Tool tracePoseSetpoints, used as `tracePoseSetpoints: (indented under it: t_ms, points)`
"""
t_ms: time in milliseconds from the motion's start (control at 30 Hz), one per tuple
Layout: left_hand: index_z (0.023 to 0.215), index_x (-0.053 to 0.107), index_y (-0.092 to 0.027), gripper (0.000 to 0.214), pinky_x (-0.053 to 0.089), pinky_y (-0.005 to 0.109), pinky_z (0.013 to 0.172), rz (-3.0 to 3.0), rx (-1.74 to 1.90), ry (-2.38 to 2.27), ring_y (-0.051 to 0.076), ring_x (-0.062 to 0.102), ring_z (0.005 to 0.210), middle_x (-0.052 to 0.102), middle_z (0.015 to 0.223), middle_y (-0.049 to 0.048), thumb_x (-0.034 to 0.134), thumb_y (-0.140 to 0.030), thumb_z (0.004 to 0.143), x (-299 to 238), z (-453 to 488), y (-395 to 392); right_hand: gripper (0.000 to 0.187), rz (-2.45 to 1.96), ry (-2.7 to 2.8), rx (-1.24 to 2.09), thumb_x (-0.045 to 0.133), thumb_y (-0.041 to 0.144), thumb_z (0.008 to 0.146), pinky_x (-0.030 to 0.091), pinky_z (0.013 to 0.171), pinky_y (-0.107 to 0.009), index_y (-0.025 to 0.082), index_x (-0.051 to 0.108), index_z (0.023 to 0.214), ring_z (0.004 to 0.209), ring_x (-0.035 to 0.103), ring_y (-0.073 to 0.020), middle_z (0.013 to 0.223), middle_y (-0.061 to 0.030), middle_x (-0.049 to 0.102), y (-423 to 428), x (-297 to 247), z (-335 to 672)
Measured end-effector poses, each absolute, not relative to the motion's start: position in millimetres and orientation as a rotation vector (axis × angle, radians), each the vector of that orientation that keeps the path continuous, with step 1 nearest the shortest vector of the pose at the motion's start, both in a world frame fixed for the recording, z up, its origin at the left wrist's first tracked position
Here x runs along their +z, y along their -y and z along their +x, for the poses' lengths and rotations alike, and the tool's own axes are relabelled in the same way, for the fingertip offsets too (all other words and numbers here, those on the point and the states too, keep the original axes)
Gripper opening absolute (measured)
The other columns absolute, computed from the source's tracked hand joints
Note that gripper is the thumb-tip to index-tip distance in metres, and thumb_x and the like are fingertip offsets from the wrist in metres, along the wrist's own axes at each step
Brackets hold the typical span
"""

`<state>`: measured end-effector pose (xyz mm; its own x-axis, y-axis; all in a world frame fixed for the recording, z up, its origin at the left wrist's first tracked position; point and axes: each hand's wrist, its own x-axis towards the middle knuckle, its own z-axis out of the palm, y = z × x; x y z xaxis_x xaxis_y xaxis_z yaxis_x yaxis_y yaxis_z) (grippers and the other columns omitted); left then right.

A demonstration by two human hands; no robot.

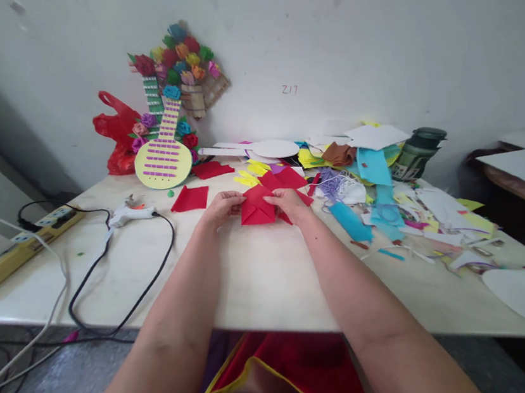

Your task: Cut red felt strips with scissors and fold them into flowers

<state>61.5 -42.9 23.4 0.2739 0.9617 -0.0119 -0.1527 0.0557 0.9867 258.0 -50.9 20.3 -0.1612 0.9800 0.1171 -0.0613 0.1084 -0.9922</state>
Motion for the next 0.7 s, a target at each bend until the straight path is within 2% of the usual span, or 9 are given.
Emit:
tracePoseSetpoints:
  t_ms: [367,533,700]
  points:
    - [0.065,0.058,-0.013,0.026,0.043,0.022,0.049,1.191,1.07,-0.911,0.009,0.053,0.046,0.057,0.054,-0.0006,0.074,-0.025,0.048,23.9,62.3,43.7,0.023,-0.974,1.339,1.232,0.07,0.031,0.055,0.035,0.05,-0.022,0.016,0.053,0.055,0.049,0.047,-0.0087,0.052,0.0059,0.054,49.7,18.8,256.8]
    - [0.062,0.057,-0.013,0.025,0.043,0.023,0.05,1.173,1.07,-0.906,0.009,0.053,0.045,0.057,0.052,-0.0007,0.074,-0.023,0.048,24.8,63.1,44.4,0.014,-0.935,1.303,1.251,0.069,0.024,0.056,0.04,0.055,-0.022,0.015,0.063,0.065,0.055,0.054,-0.0099,0.059,0.0035,0.062,49.8,20.3,255.8]
    - [0.065,0.058,-0.014,0.024,0.045,0.023,0.052,1.174,1.094,-0.85,0.01,0.055,0.047,0.059,0.056,-0.0003,0.074,-0.022,0.048,22.6,62.2,42.9,0.021,-0.925,1.243,1.322,0.067,0.018,0.057,0.045,0.062,-0.025,0.015,0.067,0.078,0.064,0.059,-0.012,0.071,0.0004,0.067,54.1,25.6,252.7]
